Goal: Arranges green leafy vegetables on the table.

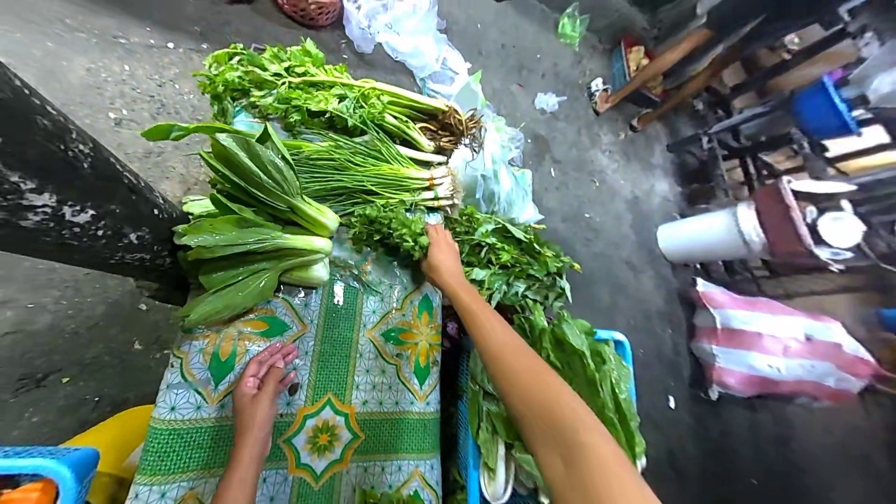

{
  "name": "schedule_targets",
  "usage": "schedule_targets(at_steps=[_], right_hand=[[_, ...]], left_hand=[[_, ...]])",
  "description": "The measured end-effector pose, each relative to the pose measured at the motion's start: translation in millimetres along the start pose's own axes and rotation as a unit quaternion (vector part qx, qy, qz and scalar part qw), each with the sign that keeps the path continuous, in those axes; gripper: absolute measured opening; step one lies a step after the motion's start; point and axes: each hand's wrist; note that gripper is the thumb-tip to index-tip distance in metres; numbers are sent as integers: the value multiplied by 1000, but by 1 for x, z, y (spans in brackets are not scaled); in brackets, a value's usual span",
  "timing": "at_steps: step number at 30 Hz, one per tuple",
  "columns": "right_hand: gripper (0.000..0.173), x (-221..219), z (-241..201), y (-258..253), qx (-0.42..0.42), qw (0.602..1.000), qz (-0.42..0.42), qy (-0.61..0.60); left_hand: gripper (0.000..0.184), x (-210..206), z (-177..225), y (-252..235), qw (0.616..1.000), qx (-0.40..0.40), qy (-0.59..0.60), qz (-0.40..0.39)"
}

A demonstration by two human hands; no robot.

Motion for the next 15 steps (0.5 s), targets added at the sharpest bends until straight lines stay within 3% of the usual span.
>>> schedule_targets(at_steps=[4,7,10,13,15], right_hand=[[47,44,-8,13,65,990,6,-127],[44,56,-10,4,66,989,-3,-133],[61,35,0,-14,20,995,-101,15],[104,4,5,-16,-1,974,-181,138],[108,-2,-2,-9,-4,973,-181,144]], left_hand=[[30,3,3,-2,999,34,17,7],[29,2,3,-3,999,44,23,12],[28,1,5,-3,998,49,24,16],[25,0,7,-4,998,52,22,20],[24,0,10,-6,998,60,22,27]])
Point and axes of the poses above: each hand's wrist, its own y-axis away from the middle knuckle, its own x-axis out of the back of the hand, z = x × y, and after that the axes turned 3 degrees about -y, right-handed
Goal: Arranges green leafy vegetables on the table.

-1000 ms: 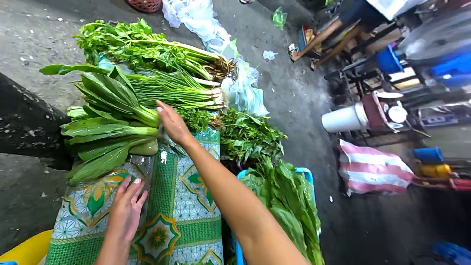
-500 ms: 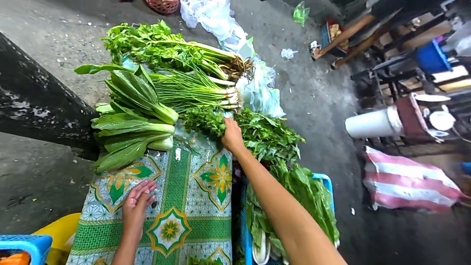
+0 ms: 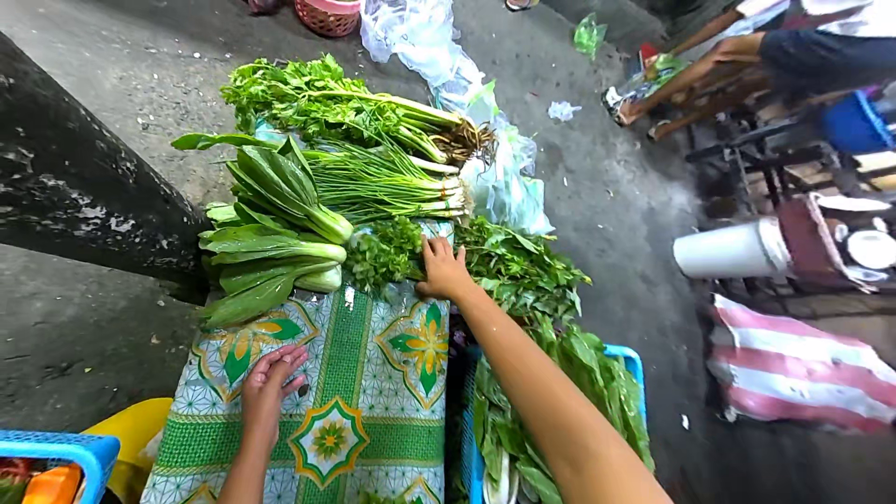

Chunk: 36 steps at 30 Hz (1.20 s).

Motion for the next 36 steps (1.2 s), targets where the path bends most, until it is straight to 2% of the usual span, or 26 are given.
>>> schedule_targets(at_steps=[5,7,9,11,15,17,19,20,22,25,27,30,33,36], right_hand=[[98,-7,0,7,-18,999,30,-19],[86,-7,0,9,-17,999,39,-10],[74,-8,3,11,6,996,85,5],[79,-9,10,9,21,993,112,11],[106,-4,1,19,-38,997,61,-29],[98,-4,-13,32,-34,985,133,-107],[79,-13,-27,40,35,945,258,-197],[71,-14,-37,42,70,928,283,-232],[58,-11,-58,36,134,908,282,-280],[52,0,-89,9,201,898,234,-314],[56,10,-109,-10,200,908,174,-324],[58,23,-136,-24,128,944,68,-295],[49,30,-150,-23,97,947,80,-294],[48,26,-150,-22,163,924,138,-317]], left_hand=[[22,0,3,-1,1000,11,5,4],[21,-1,4,-1,1000,13,9,7],[21,0,4,-1,1000,16,9,8],[21,1,4,0,1000,17,10,7],[21,0,5,0,1000,20,13,6],[21,0,5,0,1000,22,17,6],[21,1,5,0,1000,20,20,6],[21,1,4,0,1000,19,18,6],[21,1,3,0,1000,12,14,7],[22,1,2,1,1000,4,4,0],[23,1,3,1,1000,2,-1,0],[24,2,3,0,1000,4,-5,-2],[24,2,5,-1,1000,11,-4,-2],[23,2,5,-1,1000,18,5,-3]])
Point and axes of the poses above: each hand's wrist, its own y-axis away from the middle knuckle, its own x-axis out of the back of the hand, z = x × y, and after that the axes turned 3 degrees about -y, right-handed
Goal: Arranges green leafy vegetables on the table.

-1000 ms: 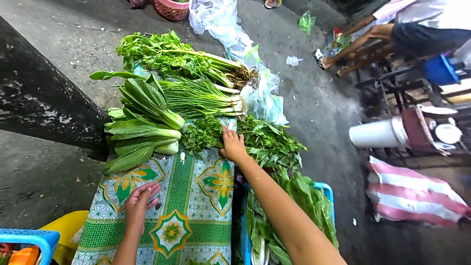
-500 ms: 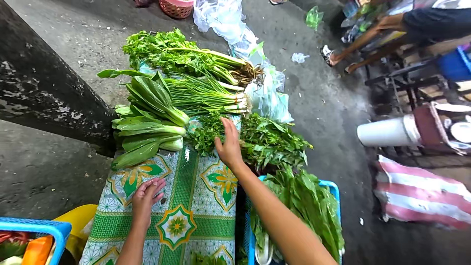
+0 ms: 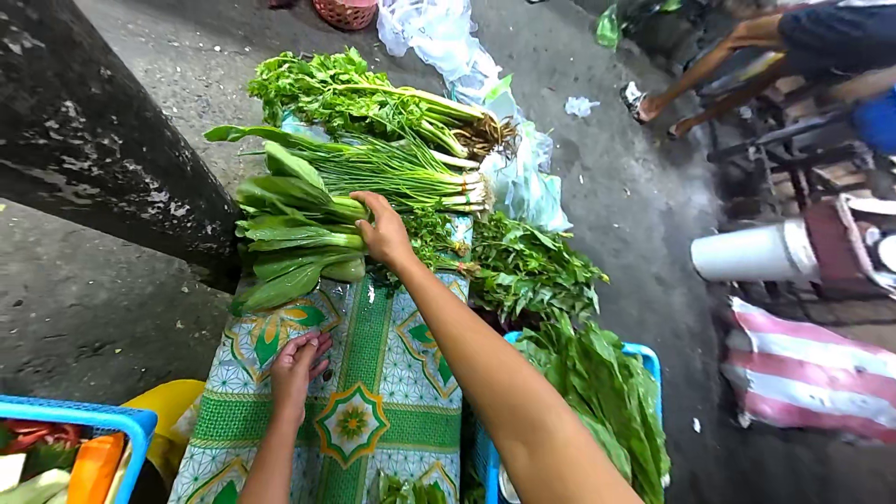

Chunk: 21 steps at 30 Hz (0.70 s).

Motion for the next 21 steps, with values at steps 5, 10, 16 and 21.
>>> schedule_targets(at_steps=[5,10,16,21], right_hand=[[55,-3,11,-7,-20,996,-76,33],[64,4,15,1,-47,995,-86,3],[55,25,9,116,1,985,111,-128],[38,-8,18,323,76,975,99,-184]], left_hand=[[23,-1,-1,0,1000,4,1,-5],[24,-2,-3,1,1000,-7,-7,-9],[26,-6,-8,0,999,-32,-27,4],[31,-10,-15,-2,996,-60,-71,-3]])
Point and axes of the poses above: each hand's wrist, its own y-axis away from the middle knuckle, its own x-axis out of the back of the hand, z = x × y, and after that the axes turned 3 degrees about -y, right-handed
